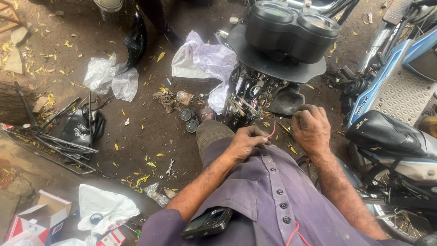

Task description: The person works on the exposed wiring harness beneath the motorcycle's instrument cluster. They separate, twist, and connect individual wires by hand, occasionally adjusting the handlebars and cluster. The task involves organizing and joining electrical connections without visible tools.

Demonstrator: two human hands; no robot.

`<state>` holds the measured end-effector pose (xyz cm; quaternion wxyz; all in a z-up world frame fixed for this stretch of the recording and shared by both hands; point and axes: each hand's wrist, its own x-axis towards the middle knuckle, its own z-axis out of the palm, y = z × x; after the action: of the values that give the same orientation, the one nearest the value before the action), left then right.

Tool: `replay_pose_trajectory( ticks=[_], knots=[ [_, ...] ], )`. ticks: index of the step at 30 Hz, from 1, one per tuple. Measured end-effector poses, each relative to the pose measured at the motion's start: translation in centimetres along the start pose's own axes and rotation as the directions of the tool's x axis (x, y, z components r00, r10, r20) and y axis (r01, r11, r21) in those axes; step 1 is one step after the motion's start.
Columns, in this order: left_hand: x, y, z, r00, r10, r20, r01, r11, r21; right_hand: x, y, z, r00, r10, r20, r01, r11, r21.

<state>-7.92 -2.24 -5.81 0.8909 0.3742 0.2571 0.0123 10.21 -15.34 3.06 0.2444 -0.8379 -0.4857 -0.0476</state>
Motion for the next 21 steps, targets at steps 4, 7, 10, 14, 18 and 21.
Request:
replay_pose_trajectory(
  ticks=[4,7,10,14,18,21],
  knots=[
    [0.1,0.7,0.6,0.998,0.021,0.063,-0.028,0.992,0.119,-0.3,-1.1,-0.2,0.998,-0.007,0.061,0.006,1.000,0.019],
    [0.1,0.9,1.0,0.996,0.023,0.089,-0.037,0.987,0.155,-1.2,-2.6,-0.3,0.970,-0.061,0.237,0.052,0.998,0.047],
    [0.1,1.0,1.6,0.991,0.053,0.121,-0.060,0.997,0.048,-1.4,-3.4,0.1,0.957,-0.069,0.283,0.047,0.996,0.082],
    [-0.1,0.9,1.5,0.994,0.001,0.106,-0.010,0.996,0.088,-1.2,-2.8,0.7,0.982,0.014,0.191,-0.031,0.995,0.090],
    [1.2,0.8,1.0,0.987,-0.098,-0.124,0.103,0.994,0.031,-0.7,-0.6,0.7,0.956,0.215,0.201,-0.276,0.890,0.363],
    [2.2,0.7,0.7,0.926,0.001,-0.378,0.046,0.992,0.114,-0.2,0.9,0.8,0.901,0.341,0.268,-0.433,0.724,0.537]
  ],
)
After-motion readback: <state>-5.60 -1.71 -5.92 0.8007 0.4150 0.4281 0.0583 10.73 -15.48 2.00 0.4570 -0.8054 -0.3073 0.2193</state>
